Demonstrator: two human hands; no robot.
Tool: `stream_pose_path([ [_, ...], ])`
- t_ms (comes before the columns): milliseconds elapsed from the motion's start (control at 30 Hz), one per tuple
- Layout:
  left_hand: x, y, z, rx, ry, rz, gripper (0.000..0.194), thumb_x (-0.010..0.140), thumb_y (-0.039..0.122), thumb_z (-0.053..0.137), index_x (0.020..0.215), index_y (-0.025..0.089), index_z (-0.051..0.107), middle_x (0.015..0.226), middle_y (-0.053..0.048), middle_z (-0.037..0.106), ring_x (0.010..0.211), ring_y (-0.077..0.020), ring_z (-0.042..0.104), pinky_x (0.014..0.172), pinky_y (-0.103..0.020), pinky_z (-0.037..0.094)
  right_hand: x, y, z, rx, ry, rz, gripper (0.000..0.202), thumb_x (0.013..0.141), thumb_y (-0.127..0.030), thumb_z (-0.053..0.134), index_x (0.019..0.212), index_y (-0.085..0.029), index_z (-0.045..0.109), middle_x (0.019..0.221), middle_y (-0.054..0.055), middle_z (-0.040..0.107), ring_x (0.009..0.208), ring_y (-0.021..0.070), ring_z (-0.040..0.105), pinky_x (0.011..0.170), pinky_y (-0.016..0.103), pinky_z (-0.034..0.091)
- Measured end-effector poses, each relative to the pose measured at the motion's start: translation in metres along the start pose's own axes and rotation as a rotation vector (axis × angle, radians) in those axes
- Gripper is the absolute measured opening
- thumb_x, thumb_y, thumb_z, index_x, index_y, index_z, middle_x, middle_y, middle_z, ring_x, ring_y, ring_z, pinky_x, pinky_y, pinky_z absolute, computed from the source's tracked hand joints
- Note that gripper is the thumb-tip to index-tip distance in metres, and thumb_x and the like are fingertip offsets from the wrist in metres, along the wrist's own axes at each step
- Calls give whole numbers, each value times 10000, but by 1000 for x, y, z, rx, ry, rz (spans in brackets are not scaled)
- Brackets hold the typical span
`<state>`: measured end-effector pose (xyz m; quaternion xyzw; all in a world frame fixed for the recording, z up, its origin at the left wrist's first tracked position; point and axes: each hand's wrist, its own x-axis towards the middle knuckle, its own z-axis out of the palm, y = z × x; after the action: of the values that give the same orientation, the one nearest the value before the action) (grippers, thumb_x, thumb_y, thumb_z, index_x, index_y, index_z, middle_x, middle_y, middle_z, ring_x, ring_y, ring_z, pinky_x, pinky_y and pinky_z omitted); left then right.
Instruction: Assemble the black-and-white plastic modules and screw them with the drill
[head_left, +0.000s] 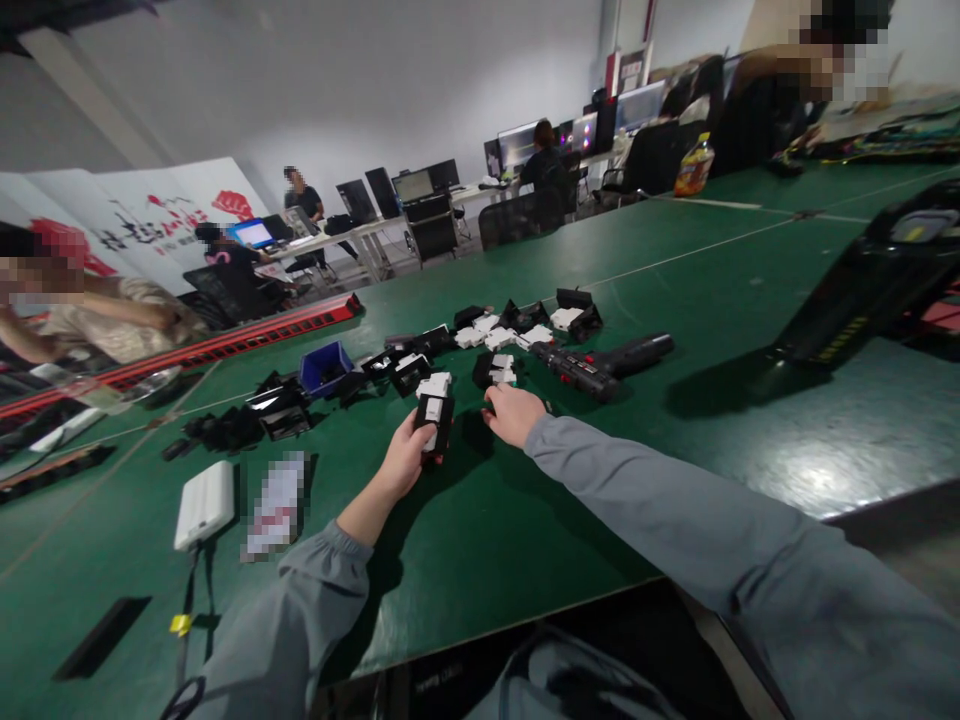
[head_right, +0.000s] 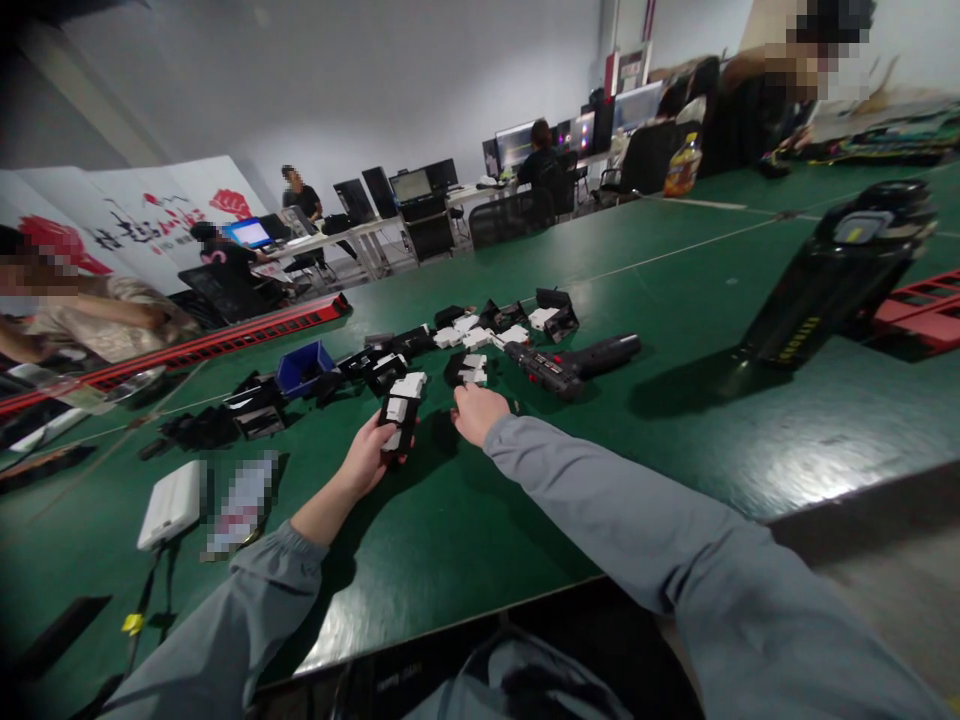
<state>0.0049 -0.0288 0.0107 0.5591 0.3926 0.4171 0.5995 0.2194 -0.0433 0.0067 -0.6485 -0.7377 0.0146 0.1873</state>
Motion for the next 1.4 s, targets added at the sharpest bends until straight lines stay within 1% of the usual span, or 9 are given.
stream_pose_path([
  [200,1,-5,-2,83,12,18,527,727,305,650,1218,162,526,870,-45,652,570,-131,585,434,-222,455,2,6,2,102,-7,-50,125,890,-235,538,899,-198,657,959,86,642,822,203,641,702,291,467],
  [300,1,-6,-3,159,20,40,526,731,324,663,1216,161,541,835,-33,638,542,-125,562,433,-232,462,-1,3,-3,286,122,-122,127,890,-212,537,906,-190,662,933,67,630,817,183,614,737,289,472],
  [400,-1,-2,-1,260,23,78,512,715,302,684,1194,162,571,828,-27,630,563,-127,557,453,-230,474,-7,-7,-11,557,294,-305,179,928,-247,505,994,-191,661,963,62,599,851,166,586,790,293,484],
  [500,-5,4,3,344,-24,110,519,697,257,694,1195,165,584,823,-20,632,575,-127,560,480,-227,485,-16,-22,-15,770,383,-413,184,927,-284,534,987,-201,688,1028,69,549,940,171,566,863,318,490],
  [733,-7,7,7,328,-31,122,551,668,197,687,1208,168,584,900,-39,660,607,-134,583,498,-224,492,-21,-39,-7,830,318,-387,97,859,-262,654,917,-249,731,1130,56,538,1077,205,519,1006,427,430],
  [1100,-6,1,2,256,-21,85,570,652,149,674,1216,173,591,860,-30,668,553,-117,567,510,-225,476,-19,-40,-9,793,264,-391,97,873,-260,632,907,-249,722,1101,55,542,1064,202,516,1001,419,427],
  [1267,-4,-1,3,359,3,138,601,661,183,691,1249,190,565,1003,-58,671,743,-190,637,631,-276,515,-19,-41,-9,824,289,-360,186,842,-231,647,1027,-218,653,1098,73,551,1103,215,508,1012,418,409],
  [1333,-4,-1,4,363,23,181,602,643,183,709,1229,189,572,1093,-74,660,933,-245,637,765,-323,525,-19,-42,-8,838,294,-337,268,814,-212,658,1079,-213,617,1111,78,548,1114,222,504,1010,422,406],
  [1400,-4,-1,6,353,35,223,600,620,173,728,1201,183,582,1185,-87,635,1119,-281,576,931,-374,474,-20,-44,-7,841,296,-314,290,794,-193,654,1079,-210,604,1120,79,539,1125,226,497,1011,424,402],
])
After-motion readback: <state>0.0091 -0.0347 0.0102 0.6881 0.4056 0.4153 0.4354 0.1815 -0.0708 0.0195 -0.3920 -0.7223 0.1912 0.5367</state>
